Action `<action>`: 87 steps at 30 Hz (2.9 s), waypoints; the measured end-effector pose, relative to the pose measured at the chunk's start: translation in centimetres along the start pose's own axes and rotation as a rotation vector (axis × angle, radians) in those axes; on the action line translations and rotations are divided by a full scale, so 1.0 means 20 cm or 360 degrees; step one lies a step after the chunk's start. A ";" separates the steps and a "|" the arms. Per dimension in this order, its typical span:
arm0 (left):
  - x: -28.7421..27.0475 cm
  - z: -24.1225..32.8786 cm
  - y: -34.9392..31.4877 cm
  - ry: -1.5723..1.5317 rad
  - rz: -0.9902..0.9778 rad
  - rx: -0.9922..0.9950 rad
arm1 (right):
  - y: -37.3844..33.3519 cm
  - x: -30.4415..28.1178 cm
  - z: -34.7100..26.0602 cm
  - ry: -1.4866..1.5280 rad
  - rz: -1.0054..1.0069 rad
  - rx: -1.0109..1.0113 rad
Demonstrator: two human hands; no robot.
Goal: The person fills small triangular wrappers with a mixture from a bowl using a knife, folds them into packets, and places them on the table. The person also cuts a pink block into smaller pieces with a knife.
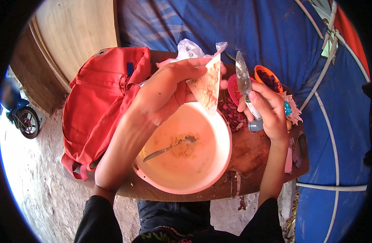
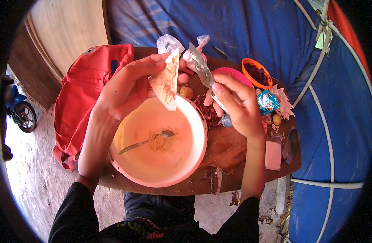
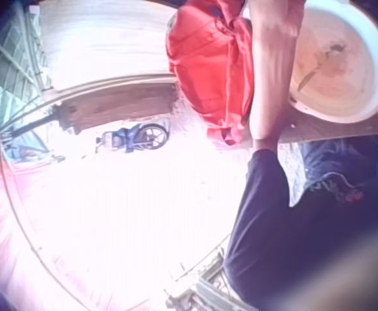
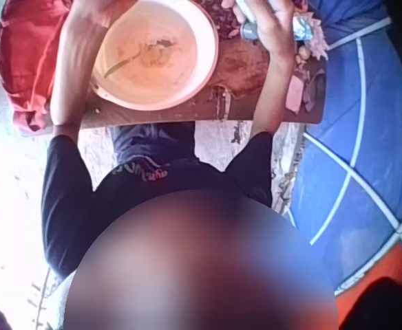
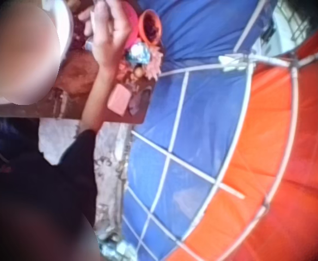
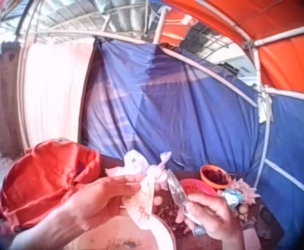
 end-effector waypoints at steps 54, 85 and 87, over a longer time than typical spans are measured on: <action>0.01 0.03 -0.07 -0.0350 -0.0040 0.0046 | -0.02 0.16 -0.04 -0.0949 0.0129 -0.0212; 0.03 0.03 -0.05 -0.0233 -0.0061 0.0087 | -0.08 0.04 0.07 -0.1028 0.0159 -0.0038; 0.02 0.03 -0.04 -0.0237 -0.0078 0.0011 | -0.17 -0.07 0.14 -0.0974 0.0209 0.0237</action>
Point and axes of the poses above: each hand's wrist, its own y-axis towards the middle knuckle, its own x-axis out of the palm, z = x × y, the point moved 8 cm from there along y, towards the middle knuckle, and after that the axes turned 11 degrees about -x, right-handed, at the moved point
